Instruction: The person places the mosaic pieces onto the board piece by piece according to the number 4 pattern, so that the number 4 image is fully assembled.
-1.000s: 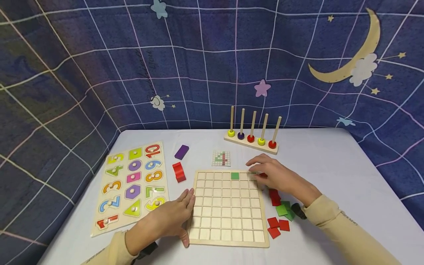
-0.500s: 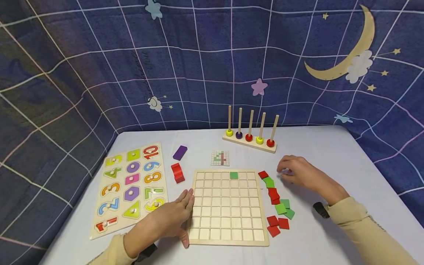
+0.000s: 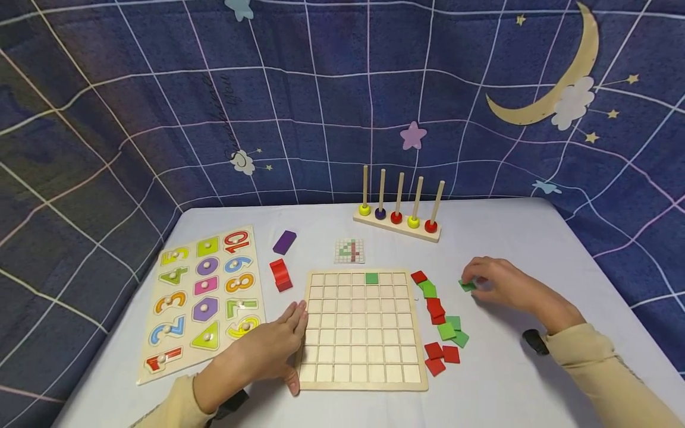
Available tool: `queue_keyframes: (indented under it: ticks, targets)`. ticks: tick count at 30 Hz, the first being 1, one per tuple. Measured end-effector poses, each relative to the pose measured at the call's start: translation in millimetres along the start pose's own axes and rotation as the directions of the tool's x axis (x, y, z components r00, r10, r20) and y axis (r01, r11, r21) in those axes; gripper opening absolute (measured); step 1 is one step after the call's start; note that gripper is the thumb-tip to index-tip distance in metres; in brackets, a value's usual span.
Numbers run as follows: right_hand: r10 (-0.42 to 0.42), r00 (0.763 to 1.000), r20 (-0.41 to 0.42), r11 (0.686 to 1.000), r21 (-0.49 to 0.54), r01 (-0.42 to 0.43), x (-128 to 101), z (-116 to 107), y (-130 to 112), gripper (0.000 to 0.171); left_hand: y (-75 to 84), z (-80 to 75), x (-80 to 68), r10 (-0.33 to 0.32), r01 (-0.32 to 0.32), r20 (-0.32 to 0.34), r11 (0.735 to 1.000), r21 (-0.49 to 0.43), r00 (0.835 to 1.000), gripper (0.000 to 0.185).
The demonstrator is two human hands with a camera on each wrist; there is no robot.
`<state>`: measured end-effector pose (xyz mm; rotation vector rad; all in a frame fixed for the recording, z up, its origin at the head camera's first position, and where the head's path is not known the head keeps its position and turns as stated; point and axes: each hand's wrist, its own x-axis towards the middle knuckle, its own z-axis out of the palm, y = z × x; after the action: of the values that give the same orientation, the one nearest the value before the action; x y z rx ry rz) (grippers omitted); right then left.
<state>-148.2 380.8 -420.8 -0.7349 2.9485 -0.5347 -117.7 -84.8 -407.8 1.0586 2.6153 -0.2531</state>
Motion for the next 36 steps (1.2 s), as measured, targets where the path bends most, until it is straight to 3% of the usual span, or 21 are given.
queue_keyframes:
  ticks: [5, 15, 19, 29, 36]
  targets:
    - [0.044, 0.999, 0.027, 0.999, 0.002, -0.044, 6, 6, -6, 0.024, 0.5, -0.7, 0.1, -0.007, 0.008, 0.015, 1.000, -0.015, 1.000, 0.131]
    - [-0.103, 0.993, -0.063, 0.993, 0.053, 0.106, 18, 9, -23, 0.023, 2.3, 1.1, 0.0, -0.018, 0.018, 0.020, 1.000, -0.017, 1.000, 0.133]
    - [-0.151, 0.985, -0.079, 0.985, 0.071, 0.157, 33, 11, -41, 0.022, 1.9, 1.9, -0.6, -0.021, 0.021, 0.011, 1.000, -0.008, 1.000, 0.132]
    - [-0.215, 0.976, -0.021, 0.969, 0.124, 0.216, 79, 31, -94, 0.013, 0.4, -0.4, 0.9, -0.024, 0.024, 0.013, 1.000, 0.008, 1.000, 0.131]
    - [-0.345, 0.938, 0.009, 0.933, 0.112, 0.342, 112, 51, -122, 0.009, 1.7, 0.9, -0.4, -0.035, 0.035, 0.027, 0.999, 0.004, 0.999, 0.132]
